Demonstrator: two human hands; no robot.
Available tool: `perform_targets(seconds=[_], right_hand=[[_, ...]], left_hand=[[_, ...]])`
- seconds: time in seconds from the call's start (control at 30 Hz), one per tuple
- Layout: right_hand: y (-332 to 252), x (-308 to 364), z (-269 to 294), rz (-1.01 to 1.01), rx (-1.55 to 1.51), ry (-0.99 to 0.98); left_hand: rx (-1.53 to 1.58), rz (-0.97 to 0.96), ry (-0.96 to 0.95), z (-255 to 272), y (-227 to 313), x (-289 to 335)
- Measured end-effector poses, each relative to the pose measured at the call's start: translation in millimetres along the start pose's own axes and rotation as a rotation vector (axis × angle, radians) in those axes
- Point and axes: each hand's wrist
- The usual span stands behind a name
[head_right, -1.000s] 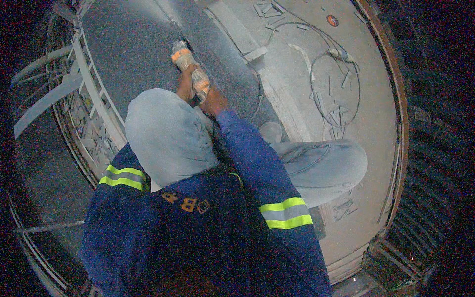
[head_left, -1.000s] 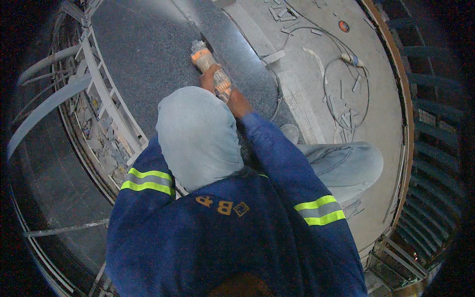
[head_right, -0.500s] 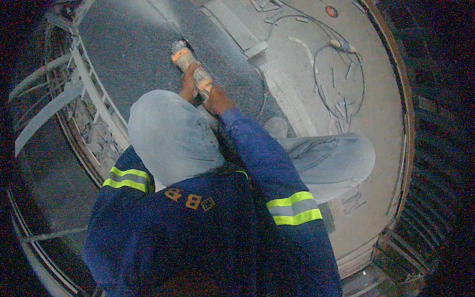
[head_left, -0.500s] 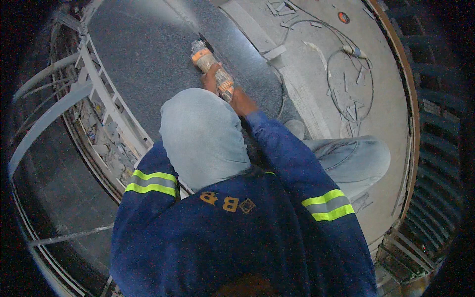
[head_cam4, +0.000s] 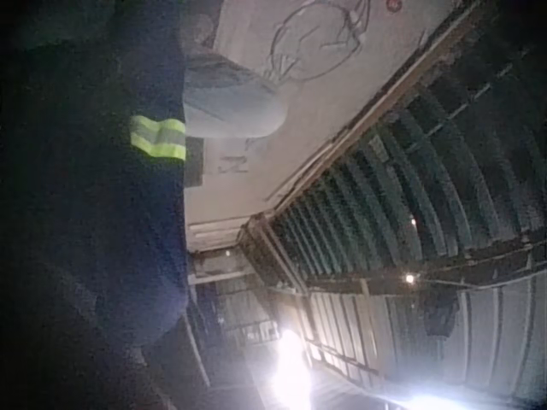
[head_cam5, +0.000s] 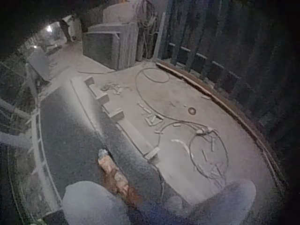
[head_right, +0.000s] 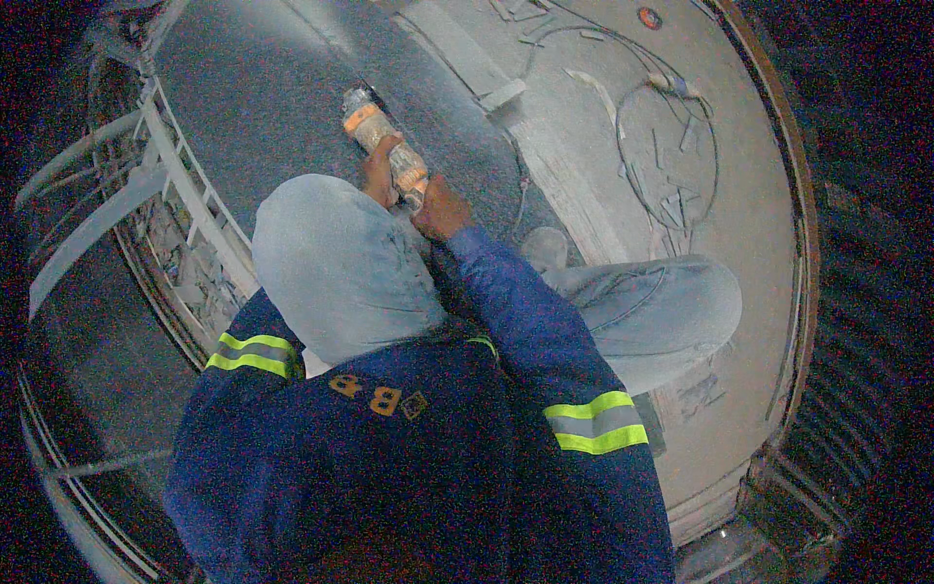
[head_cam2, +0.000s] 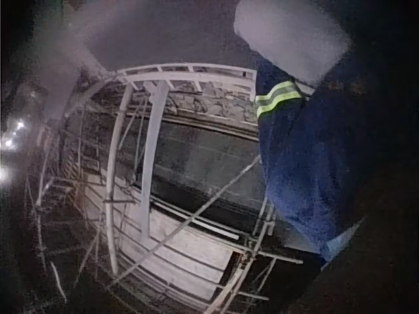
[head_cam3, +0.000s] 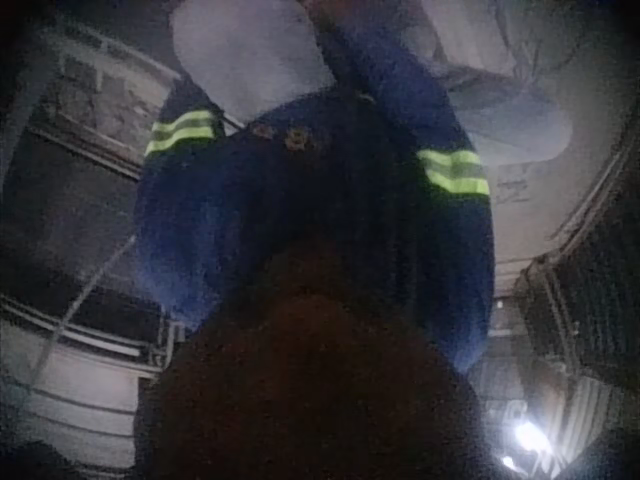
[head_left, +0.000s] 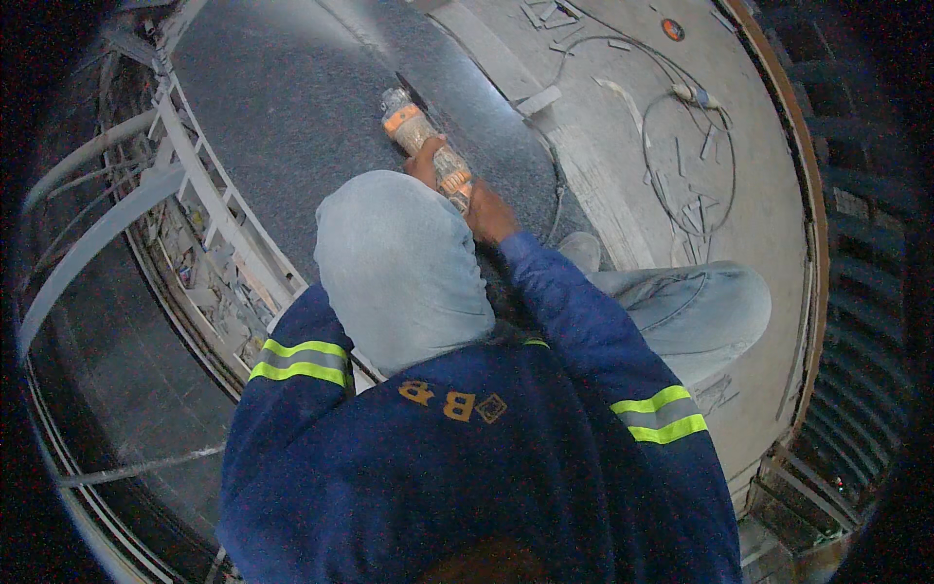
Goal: The person kneels on the floor and uses an orange power tool to grind a dark flat surface. The tool is moved back and forth across the surface, generating dust. The person continues the grinding motion throughout the clip.
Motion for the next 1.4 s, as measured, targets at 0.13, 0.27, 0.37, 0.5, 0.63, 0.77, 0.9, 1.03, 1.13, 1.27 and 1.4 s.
perform_targets(seconds=[0.13,0.27,0.37,0.5,0.63,0.77,0.9,1.03,1.13,1.27,1.4], right_hand=[[-3,6,6,-0.020,0.061,-0.023],[-10,-13,1,-0.015,-0.001,-0.055],[-11,-24,-1,0.010,-0.022,0.014],[-17,-31,4,-0.014,-0.018,-0.037],[-8,-16,5,0.014,0.000,-0.029],[-5,8,12,-0.033,0.025,-0.044],[-2,6,9,-0.072,0.044,-0.103],[-1,-2,4,0.011,-0.017,-0.046],[-2,-20,-3,0.008,-0.067,-0.013],[-11,-19,2,0.102,-0.144,0.108],[-12,-19,5,0.071,-0.017,-0.016]], left_hand=[[0.010,-0.013,-0.048,5,-6,-10],[0.008,-0.077,-0.045,36,-15,-63],[0.004,-0.061,-0.084,27,-9,-68],[-0.013,-0.042,-0.073,28,-1,-68],[0.000,-0.017,-0.006,23,-9,-49],[0.008,0.010,-0.033,9,-10,-10],[0.035,0.028,-0.024,-2,-5,5],[0.047,-0.075,-0.016,16,-13,-33],[0.055,-0.041,-0.035,20,-9,-54],[0.025,-0.043,-0.047,26,-5,-69],[0.002,-0.090,-0.080,35,-10,-71]])
Point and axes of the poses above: each hand's wrist, its own x-axis away from the middle knuckle, its own z-axis out of the back of the hand, y = z × x, and after that the axes turned 14 degrees about x, right-handed
